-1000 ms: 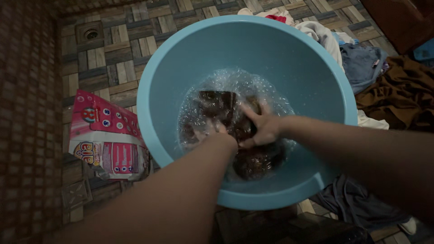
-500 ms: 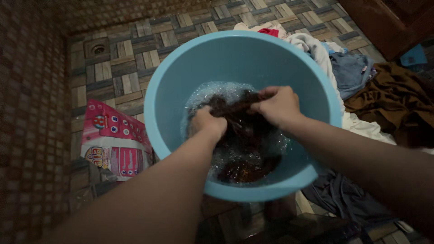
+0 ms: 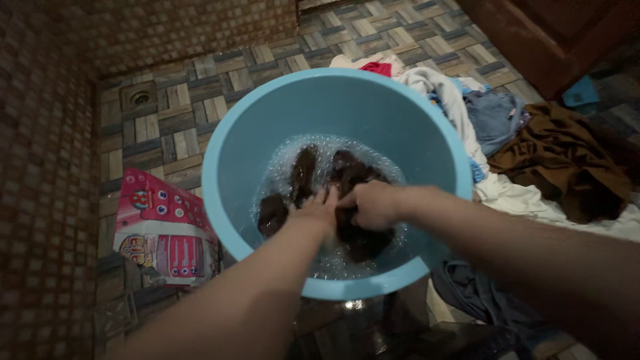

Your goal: The person scrubs brown clothing by hand in a blue basin filled with soapy water while sitting on a tiled floor.

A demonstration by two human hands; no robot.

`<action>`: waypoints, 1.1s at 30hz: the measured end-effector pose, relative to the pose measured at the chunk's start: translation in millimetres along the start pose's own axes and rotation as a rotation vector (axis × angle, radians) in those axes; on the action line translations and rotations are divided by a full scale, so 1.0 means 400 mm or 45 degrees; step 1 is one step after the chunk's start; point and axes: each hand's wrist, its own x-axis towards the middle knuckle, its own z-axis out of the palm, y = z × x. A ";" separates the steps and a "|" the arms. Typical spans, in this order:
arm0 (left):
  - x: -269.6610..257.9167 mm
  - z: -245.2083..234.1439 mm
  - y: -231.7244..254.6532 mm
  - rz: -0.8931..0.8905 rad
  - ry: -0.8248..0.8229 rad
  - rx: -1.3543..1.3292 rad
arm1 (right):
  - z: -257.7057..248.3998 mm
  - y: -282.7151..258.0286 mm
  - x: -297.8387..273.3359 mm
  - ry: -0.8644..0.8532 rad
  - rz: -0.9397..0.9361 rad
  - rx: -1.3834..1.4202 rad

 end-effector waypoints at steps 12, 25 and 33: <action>-0.007 -0.218 0.421 0.174 0.767 -0.578 | -0.276 0.355 -0.236 1.213 0.260 1.311; 0.037 -0.197 0.595 -0.195 0.906 -0.774 | 0.119 1.051 -0.283 0.750 1.054 1.537; 0.037 -0.207 0.600 -0.206 0.857 -0.737 | 0.262 1.266 -0.268 0.324 1.339 0.351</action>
